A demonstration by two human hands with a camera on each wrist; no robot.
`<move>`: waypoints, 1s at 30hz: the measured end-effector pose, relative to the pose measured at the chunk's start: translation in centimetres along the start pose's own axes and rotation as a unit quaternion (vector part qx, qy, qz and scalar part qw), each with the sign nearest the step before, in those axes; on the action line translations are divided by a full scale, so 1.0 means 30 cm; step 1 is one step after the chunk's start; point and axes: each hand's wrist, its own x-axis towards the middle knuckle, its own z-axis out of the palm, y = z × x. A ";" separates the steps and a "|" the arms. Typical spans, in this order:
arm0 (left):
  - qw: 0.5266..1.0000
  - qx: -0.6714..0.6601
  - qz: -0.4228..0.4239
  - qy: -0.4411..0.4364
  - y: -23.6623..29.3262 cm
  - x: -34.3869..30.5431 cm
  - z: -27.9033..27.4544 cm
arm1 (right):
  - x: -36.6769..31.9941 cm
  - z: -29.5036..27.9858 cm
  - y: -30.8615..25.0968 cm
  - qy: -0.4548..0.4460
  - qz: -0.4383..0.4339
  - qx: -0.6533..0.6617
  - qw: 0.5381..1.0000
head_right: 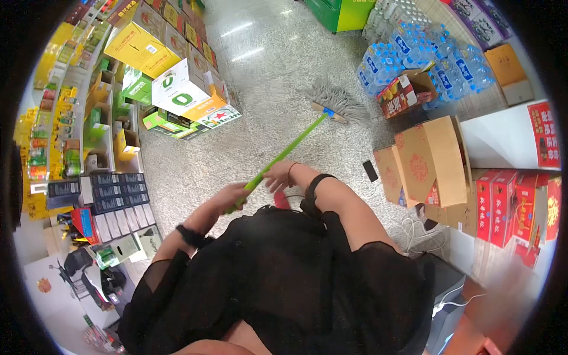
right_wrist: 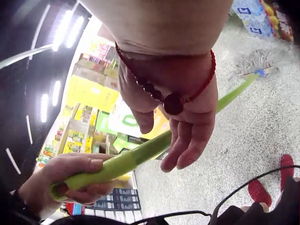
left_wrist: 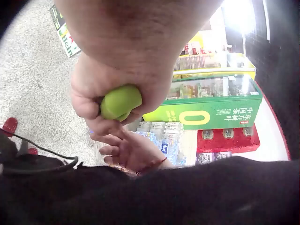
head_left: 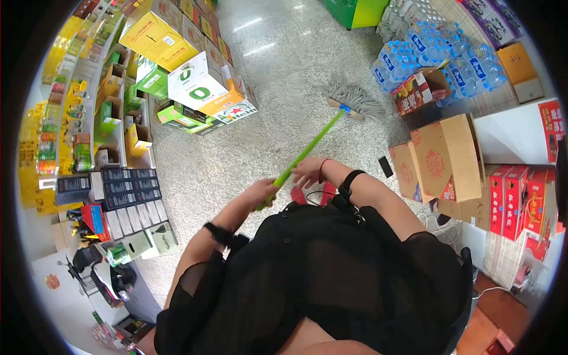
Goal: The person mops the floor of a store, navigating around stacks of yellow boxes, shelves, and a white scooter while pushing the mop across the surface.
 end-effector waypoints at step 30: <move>0.999 -0.020 0.043 0.007 0.910 0.688 -0.075 | -0.057 -0.736 -0.565 0.215 -0.100 0.050 0.970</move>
